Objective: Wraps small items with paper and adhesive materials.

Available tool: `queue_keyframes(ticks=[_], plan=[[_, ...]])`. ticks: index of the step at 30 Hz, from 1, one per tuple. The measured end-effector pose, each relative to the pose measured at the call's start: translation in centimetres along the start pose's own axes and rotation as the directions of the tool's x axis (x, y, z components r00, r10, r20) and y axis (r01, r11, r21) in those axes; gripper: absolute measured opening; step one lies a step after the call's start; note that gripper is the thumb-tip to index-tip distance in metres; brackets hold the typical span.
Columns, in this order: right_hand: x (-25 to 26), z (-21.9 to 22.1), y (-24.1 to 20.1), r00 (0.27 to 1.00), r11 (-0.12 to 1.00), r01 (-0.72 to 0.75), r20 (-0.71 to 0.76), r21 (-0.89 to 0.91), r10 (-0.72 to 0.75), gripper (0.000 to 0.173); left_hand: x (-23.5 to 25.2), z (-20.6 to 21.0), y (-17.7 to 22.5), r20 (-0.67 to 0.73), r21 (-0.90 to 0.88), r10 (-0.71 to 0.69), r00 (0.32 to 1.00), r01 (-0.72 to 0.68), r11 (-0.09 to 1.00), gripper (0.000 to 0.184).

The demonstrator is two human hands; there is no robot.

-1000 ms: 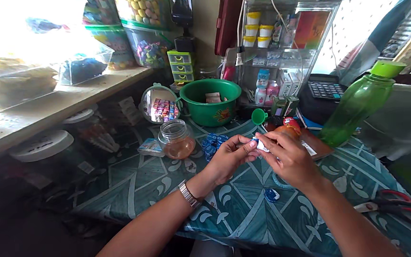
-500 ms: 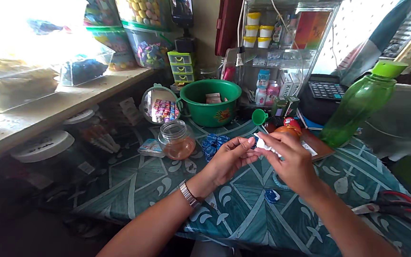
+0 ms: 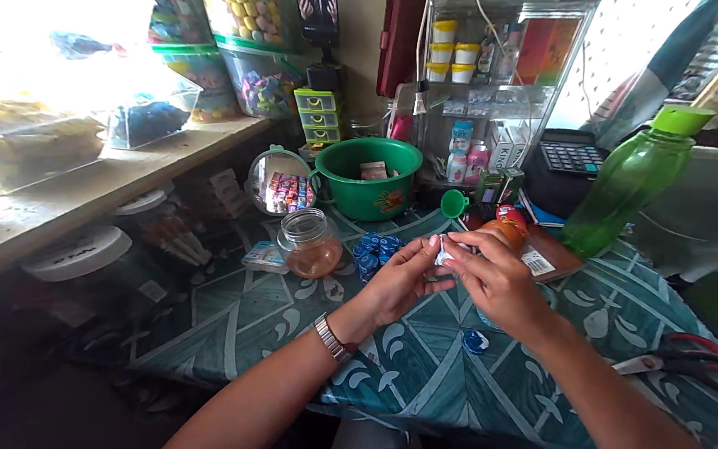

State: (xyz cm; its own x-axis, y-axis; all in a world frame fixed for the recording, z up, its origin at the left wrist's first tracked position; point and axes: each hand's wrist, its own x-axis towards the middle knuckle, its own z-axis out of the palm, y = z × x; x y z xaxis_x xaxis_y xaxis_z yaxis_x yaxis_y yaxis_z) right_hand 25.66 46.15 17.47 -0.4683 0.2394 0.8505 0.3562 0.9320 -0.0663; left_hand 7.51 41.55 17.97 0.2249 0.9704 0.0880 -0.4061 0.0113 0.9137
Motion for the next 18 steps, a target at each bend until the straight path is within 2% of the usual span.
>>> queue_keyframes(ticks=[3,5,7,9,12,14,16,18], plan=[[-0.1,0.1,-0.2,0.999,0.997,0.038,-0.022,-0.066,-0.039,0.020,0.0,0.1,0.0,-0.053,-0.019,0.030,0.998,-0.031,0.999,0.019],[-0.2,0.1,-0.1,0.994,0.987,0.107,0.009,-0.121,-0.106,0.019,0.0,0.3,0.1,-0.093,-0.002,0.026,0.995,-0.027,1.000,0.027],[-0.1,-0.4,0.2,0.980,0.978,0.187,0.086,-0.092,-0.179,0.018,0.1,0.5,0.2,-0.134,0.032,0.011,0.991,-0.007,0.999,0.037],[0.1,-1.0,0.6,0.972,0.979,0.200,0.132,-0.030,-0.194,0.019,0.2,0.5,0.5,-0.172,0.052,-0.003,0.985,0.012,0.999,0.043],[0.6,-2.0,1.2,0.998,0.999,0.042,0.039,-0.005,-0.042,0.018,0.0,0.4,1.0,-0.169,0.050,-0.011,0.986,0.019,0.999,0.040],[1.0,-2.4,1.4,0.996,0.994,-0.081,-0.026,0.075,0.083,0.021,0.0,0.7,1.0,-0.164,0.007,-0.024,0.986,0.026,1.000,0.036],[1.1,-2.3,1.4,0.991,0.973,-0.133,-0.001,0.190,0.136,0.030,-0.1,0.6,0.8,-0.124,-0.020,-0.022,0.992,0.019,1.000,0.034],[0.8,-1.4,1.2,0.991,0.955,-0.133,0.046,0.264,0.125,0.035,-0.1,0.5,0.5,-0.095,-0.011,0.000,0.996,-0.001,1.000,0.025]])
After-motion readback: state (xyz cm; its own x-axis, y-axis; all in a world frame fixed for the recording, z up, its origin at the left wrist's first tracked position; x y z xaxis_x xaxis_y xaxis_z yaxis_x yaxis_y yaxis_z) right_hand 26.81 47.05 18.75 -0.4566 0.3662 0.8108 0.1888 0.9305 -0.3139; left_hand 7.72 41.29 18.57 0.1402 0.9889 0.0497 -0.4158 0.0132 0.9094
